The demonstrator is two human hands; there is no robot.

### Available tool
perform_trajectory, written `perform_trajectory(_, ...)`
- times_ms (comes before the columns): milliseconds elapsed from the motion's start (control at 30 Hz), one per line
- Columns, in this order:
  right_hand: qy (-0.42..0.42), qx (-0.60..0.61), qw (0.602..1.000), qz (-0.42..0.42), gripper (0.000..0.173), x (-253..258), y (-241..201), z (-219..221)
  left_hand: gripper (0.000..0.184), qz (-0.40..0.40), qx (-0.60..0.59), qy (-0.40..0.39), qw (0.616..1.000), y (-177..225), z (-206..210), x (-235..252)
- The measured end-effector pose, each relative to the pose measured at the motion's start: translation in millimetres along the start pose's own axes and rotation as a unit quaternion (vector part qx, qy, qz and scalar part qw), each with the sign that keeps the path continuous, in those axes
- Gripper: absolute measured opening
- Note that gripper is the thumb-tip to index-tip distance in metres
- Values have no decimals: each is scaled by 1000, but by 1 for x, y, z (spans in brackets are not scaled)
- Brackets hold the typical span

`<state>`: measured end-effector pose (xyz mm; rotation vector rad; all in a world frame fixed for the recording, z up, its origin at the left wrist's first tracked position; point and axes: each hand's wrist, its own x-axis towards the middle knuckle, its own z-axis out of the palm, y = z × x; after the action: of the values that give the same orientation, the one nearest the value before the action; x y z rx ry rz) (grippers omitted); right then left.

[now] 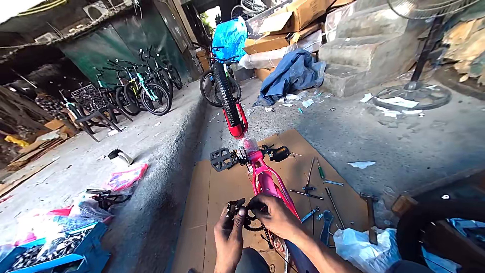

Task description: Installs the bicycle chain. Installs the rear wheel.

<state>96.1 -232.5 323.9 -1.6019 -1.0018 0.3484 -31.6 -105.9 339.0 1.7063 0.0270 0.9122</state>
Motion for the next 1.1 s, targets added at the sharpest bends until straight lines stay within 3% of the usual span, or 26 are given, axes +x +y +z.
perform_trajectory(200,12,-198,980,-32,24,-11,-12,10,27,4,21,35,999,-4,3,-30)
perform_trajectory(333,103,-262,947,-153,18,-10,-2,28,29,-7,50,56,997,-7,0,-57)
perform_trajectory(433,115,-302,925,-201,17,-11,0,37,26,-5,55,94,994,-7,-5,-65)
perform_trajectory(633,-8,-46,997,-54,27,-20,10,37,26,-12,7,104,995,1,-25,-52)
perform_trajectory(833,-3,202,978,-48,27,-29,25,42,23,-89,-40,86,991,8,-48,-39)
perform_trajectory(967,-28,188,980,-51,24,-21,23,32,32,-105,122,-49,986,15,-67,-34)
perform_trajectory(1100,-95,144,984,-48,24,-7,11,17,39,-169,318,-152,920,14,-71,-30)
